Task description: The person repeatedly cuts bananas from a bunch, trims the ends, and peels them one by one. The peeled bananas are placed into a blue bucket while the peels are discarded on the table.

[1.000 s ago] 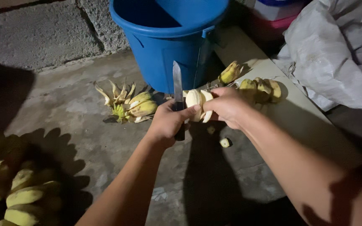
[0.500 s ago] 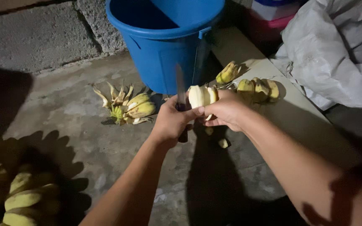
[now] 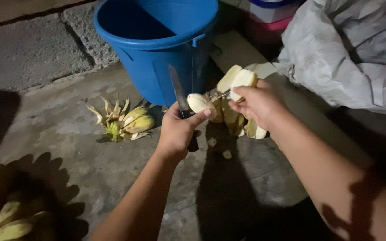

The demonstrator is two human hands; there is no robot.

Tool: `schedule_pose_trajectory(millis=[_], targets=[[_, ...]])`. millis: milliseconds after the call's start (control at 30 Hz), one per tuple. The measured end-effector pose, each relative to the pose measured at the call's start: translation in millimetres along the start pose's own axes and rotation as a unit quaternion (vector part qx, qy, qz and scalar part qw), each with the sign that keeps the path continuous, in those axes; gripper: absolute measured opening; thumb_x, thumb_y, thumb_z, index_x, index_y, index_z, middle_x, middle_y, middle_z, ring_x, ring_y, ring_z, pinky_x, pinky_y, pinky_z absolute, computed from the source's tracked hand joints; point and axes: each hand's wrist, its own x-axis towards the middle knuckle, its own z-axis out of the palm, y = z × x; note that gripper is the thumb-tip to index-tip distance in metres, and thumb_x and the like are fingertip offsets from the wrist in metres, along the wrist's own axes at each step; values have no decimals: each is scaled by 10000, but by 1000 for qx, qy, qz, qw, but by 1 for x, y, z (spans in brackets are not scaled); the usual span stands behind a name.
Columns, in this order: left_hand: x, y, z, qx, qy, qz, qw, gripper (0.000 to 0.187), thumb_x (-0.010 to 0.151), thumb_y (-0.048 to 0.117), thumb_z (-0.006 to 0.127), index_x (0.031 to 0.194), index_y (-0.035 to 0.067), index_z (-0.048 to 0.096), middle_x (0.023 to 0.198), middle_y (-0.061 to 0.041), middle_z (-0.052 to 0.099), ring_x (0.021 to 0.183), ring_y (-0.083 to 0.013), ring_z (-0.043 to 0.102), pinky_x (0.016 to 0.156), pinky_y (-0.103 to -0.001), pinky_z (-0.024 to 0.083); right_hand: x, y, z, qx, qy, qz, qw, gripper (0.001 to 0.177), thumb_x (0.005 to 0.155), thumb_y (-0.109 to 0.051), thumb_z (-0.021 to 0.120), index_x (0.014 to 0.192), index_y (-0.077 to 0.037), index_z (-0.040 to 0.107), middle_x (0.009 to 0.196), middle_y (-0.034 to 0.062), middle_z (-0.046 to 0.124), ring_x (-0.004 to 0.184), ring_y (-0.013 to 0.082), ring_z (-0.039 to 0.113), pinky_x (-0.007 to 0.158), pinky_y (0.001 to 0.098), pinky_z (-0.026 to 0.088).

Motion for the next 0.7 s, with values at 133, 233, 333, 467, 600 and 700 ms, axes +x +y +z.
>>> schedule_pose_trajectory(millis=[133, 233, 333, 467, 600, 700], targets=[[13, -23, 5, -93, -18, -21, 995, 263, 851, 206, 797, 1060, 113, 667, 912, 2, 716, 755, -117, 625, 567, -292, 479, 11, 9, -20, -11, 13, -22, 1000, 328, 961, -102, 649, 1270, -10, 588, 1149, 131, 677, 939, 209, 690, 780, 331, 633], [20, -40, 17, -227, -65, -47, 971, 176, 940, 152, 739, 1070, 77, 646, 921, -63, 737, 786, -160, 673, 603, -294, 499, 6, 23, -11, -97, 45, -6, 994, 474, 938, -79, 665, 1380, -56, 496, 1191, 148, 667, 966, 235, 721, 763, 330, 638], [23, -53, 40, -279, -54, -125, 950, 151, 978, 100, 709, 1055, 54, 588, 912, -96, 718, 772, -189, 686, 612, -327, 524, -5, 38, 3, -129, 65, -28, 989, 675, 884, 5, 633, 1498, -144, 395, 1250, 122, 626, 965, 233, 702, 691, 361, 625], [26, -60, 64, -261, 15, -156, 953, 198, 911, 52, 695, 1020, 92, 534, 866, -87, 702, 689, -208, 694, 566, -345, 551, -8, 38, 5, -125, 71, -24, 989, 721, 903, 8, 595, 1555, -158, 337, 1315, 98, 588, 958, 225, 658, 637, 368, 594], [29, -58, 68, -234, -34, -117, 965, 207, 909, 127, 722, 1085, 29, 670, 856, -107, 732, 665, -174, 673, 548, -286, 543, -10, 34, 3, -159, 91, -15, 983, 714, 917, -8, 567, 1568, -173, 327, 1320, 85, 613, 929, 209, 632, 604, 360, 552], [34, -52, 67, -250, -11, -165, 954, 279, 889, 159, 712, 1068, -48, 658, 818, -143, 693, 600, -218, 642, 488, -330, 522, -12, 34, 4, -140, 73, 2, 987, 733, 920, -42, 524, 1580, -220, 259, 1297, 71, 628, 923, 186, 641, 609, 346, 584]])
